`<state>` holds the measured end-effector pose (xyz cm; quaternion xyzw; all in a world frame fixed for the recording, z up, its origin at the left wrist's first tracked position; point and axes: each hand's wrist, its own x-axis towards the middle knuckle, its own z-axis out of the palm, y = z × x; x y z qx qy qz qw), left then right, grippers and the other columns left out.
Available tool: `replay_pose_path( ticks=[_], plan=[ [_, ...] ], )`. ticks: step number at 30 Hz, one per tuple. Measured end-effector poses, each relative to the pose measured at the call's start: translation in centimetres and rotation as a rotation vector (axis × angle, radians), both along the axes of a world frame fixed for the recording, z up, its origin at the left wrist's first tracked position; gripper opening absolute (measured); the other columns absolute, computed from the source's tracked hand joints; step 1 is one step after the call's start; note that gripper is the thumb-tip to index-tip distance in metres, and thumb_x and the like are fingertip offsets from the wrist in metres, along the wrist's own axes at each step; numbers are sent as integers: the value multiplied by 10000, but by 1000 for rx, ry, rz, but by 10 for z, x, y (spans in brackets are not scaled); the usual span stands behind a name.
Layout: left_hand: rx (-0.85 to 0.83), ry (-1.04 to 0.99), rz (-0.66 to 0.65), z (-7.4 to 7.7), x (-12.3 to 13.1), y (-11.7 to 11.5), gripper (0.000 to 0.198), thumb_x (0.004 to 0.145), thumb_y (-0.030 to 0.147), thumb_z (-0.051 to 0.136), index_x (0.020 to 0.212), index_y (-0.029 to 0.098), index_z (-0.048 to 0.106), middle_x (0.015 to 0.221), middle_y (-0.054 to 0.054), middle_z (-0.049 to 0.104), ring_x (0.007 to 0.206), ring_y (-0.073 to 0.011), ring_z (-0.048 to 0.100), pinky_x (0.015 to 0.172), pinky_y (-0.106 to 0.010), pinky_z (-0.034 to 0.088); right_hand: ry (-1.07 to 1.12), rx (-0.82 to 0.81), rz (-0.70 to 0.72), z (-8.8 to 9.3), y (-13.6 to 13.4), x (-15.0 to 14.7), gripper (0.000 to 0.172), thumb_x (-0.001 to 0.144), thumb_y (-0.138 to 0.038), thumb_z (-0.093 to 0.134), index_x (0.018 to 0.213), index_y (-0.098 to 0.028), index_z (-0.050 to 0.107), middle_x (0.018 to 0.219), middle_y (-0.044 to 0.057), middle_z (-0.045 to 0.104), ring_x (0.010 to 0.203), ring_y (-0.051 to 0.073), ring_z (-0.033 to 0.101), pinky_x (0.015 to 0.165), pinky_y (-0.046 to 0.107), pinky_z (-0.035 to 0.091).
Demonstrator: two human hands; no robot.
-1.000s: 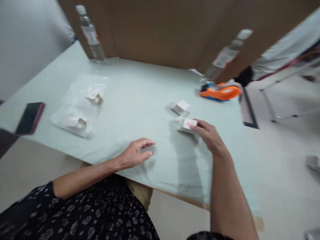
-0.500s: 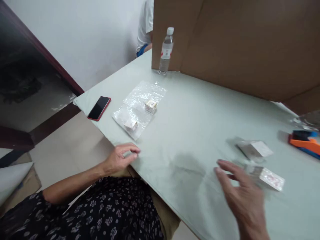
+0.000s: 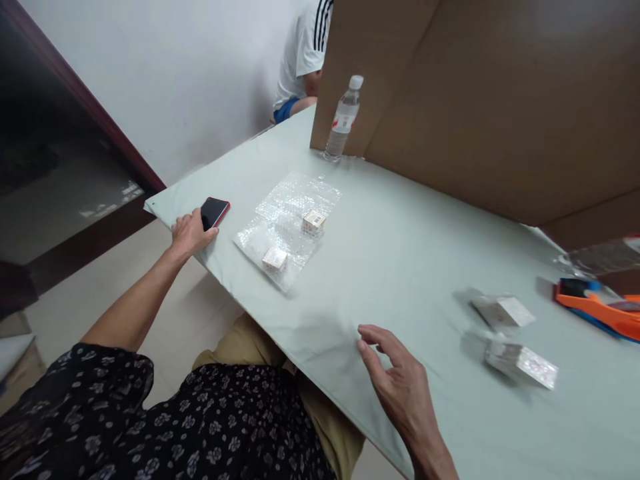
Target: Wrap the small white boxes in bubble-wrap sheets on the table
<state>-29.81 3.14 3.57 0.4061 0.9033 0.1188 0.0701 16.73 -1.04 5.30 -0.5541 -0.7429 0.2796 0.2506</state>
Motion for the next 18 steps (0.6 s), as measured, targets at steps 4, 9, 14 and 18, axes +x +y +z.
replay_pose_path(
  ticks=[4,9,14,18],
  plan=[
    [126,-66,105,9,-8,-5,825,652,328,748,1364,52,436,1315,-291,551,1267,-462,487,1052,-573,397,23,1,17,1,-13,-5,277,862,-467,610,958,-250,754,1018,89,774,840,247,725,443,275,509],
    [424,-476,157,20,5,-55,952,646,446,736,1464,100,393,1335,-195,553,1213,-342,586,1023,-448,488,173,-9,146,1,-30,-52,216,906,-391,607,1001,-253,743,1007,78,767,819,230,729,674,339,614],
    [676,-1032,-42,12,96,-102,916,677,463,761,1459,149,401,1273,-126,612,1159,-253,626,971,-337,525,354,-3,327,5,-53,-133,396,919,-358,614,1305,-267,615,1187,94,722,965,238,711,869,419,612],
    [719,-1329,-122,14,167,-112,734,735,466,774,1352,184,493,1267,-94,646,1157,-220,627,994,-316,513,347,77,336,1,-65,-162,691,943,-353,572,1568,-253,295,1424,135,595,1177,285,653,981,484,572]
  ],
)
